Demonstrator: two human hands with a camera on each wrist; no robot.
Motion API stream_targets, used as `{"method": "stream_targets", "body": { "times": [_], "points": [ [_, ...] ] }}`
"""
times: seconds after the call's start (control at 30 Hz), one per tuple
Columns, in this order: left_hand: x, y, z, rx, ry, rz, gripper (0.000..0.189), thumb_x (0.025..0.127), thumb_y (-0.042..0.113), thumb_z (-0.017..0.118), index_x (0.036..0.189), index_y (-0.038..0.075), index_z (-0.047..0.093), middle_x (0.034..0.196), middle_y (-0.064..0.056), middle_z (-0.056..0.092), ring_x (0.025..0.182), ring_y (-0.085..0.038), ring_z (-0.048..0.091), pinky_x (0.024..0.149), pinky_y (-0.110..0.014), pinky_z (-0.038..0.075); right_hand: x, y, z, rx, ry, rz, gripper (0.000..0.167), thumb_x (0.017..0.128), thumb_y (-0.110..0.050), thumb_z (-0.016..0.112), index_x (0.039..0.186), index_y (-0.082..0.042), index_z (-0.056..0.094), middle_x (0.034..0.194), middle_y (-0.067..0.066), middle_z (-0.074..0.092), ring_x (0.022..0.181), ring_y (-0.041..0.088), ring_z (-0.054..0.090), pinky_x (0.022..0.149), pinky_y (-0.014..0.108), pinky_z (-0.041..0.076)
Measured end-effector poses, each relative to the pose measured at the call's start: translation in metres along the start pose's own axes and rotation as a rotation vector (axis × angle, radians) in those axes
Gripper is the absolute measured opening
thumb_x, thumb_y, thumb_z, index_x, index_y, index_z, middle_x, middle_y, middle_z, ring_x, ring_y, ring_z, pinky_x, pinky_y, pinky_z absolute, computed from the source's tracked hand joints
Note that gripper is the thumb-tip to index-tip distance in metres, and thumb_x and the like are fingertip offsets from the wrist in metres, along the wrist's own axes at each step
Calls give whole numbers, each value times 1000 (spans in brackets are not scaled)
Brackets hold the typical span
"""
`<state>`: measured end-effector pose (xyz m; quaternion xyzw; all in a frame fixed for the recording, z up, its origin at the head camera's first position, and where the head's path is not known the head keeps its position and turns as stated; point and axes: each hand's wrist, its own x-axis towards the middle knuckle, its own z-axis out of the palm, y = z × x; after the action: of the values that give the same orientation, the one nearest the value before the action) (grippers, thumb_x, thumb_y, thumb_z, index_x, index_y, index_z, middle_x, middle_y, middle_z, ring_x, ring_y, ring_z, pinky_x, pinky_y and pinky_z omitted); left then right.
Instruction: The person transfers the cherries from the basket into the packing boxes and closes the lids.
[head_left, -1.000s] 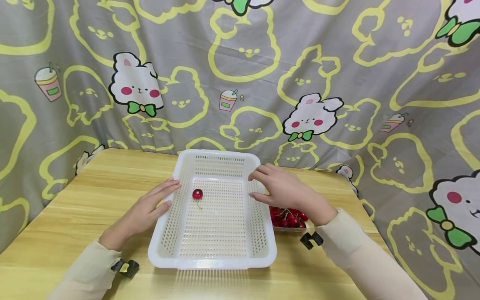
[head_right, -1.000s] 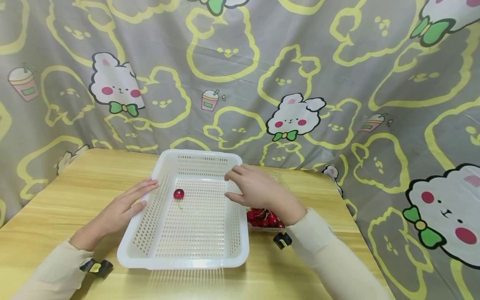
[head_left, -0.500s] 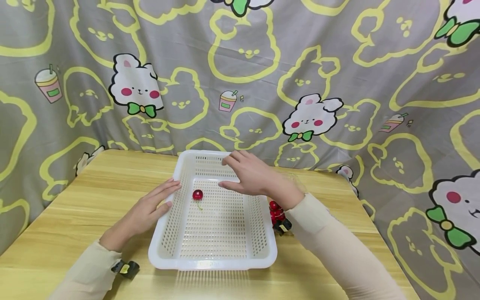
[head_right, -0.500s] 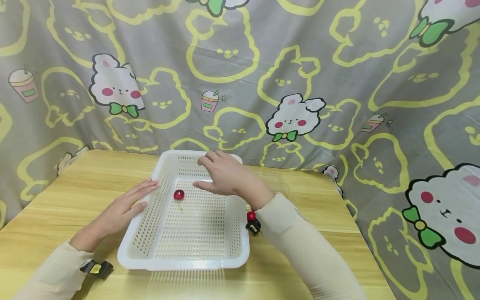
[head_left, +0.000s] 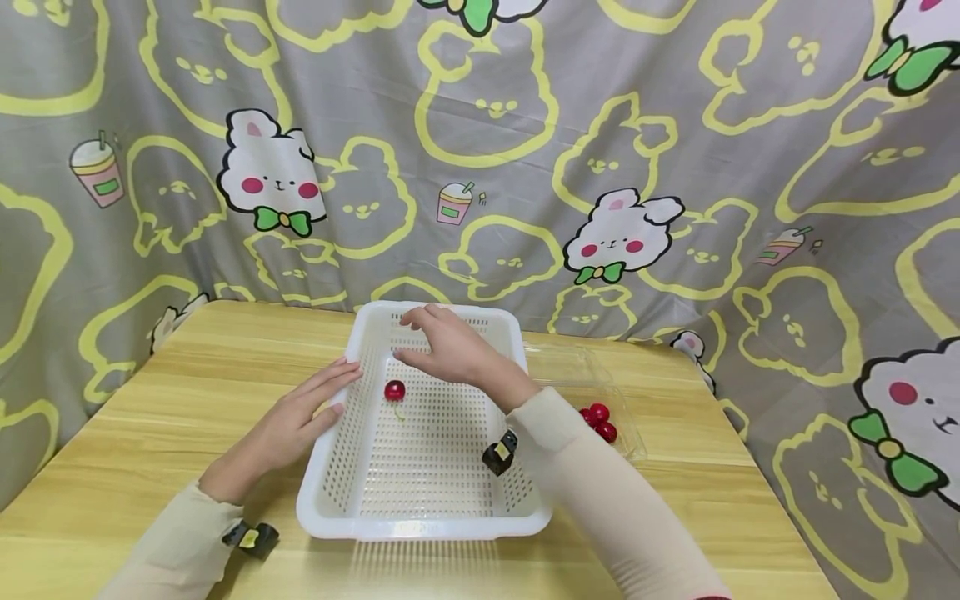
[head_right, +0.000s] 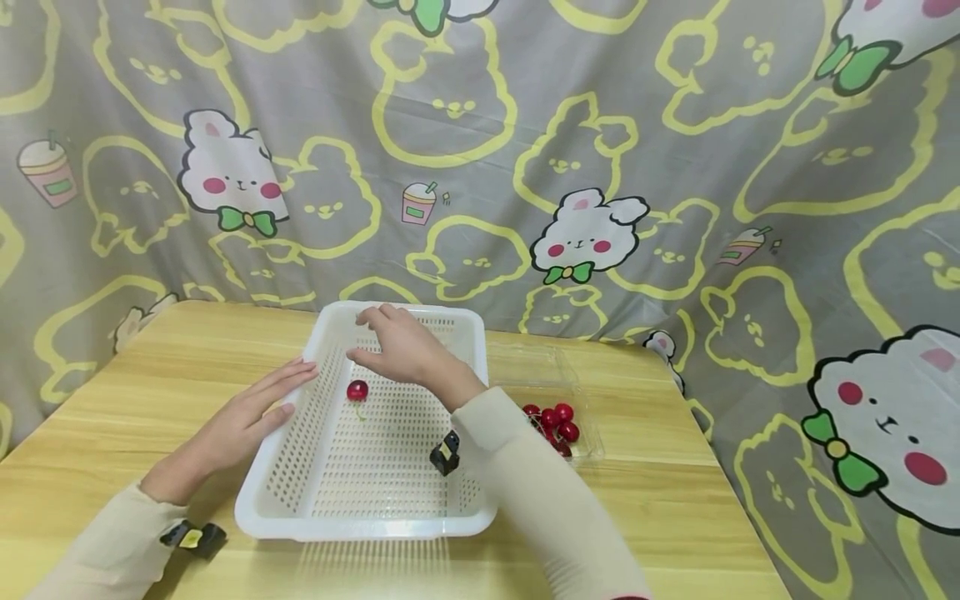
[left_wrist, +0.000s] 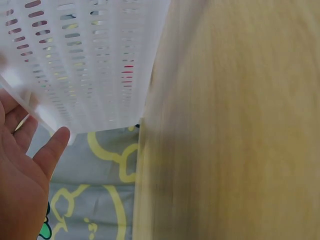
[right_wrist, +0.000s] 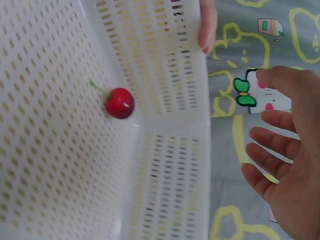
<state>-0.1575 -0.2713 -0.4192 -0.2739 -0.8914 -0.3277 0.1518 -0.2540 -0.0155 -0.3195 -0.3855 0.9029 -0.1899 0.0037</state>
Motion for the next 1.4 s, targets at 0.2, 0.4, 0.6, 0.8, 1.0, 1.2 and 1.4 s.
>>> {"method": "stream_targets", "body": {
  "times": [0.2,0.4,0.6,0.8,1.0,1.2,1.4],
  "points": [
    [1,0,0,1,-19,-6,46,100,13,53,146,12,47,152,-8,40,145,-26,26,99,-68,32,13,5,23,102,13,48,48,95,-44,60,132,-13,56,124,6,60,113,22,57,93,35,46],
    [1,0,-1,6,-23,-19,47,100,14,54,146,13,47,153,-8,39,145,-22,24,100,-68,32,24,9,42,171,-22,32,50,95,-42,60,132,-8,57,125,10,61,115,23,56,94,31,45],
    [1,-1,0,15,-18,-20,46,100,14,54,146,14,47,153,-5,39,145,-18,24,99,-67,34,29,10,58,166,-77,47,49,96,-42,60,134,-11,57,125,8,61,115,20,57,94,29,45],
    [1,-1,1,27,-18,-22,47,100,14,54,146,15,47,153,-3,40,145,-15,23,99,-65,34,30,10,69,131,-135,65,51,95,-43,61,136,-13,57,125,6,62,114,19,58,95,29,45],
    [2,0,0,12,-16,-24,47,99,13,54,146,14,48,153,-3,39,145,-13,22,99,-66,34,31,10,75,101,-182,73,51,95,-43,61,137,-13,56,125,6,63,113,15,58,96,28,45],
    [2,-1,1,-6,-16,-23,47,100,11,53,146,12,47,153,-5,39,146,-15,22,99,-66,33,29,8,79,39,-270,77,50,96,-41,60,137,-14,56,124,4,63,111,13,59,96,26,44],
    [2,-2,2,-20,-3,-12,46,99,10,53,145,11,48,153,-6,40,146,-13,21,108,-53,32,26,7,82,-79,-320,90,48,97,-41,59,137,-15,57,116,-1,61,103,9,58,94,24,44]
  ]
}}
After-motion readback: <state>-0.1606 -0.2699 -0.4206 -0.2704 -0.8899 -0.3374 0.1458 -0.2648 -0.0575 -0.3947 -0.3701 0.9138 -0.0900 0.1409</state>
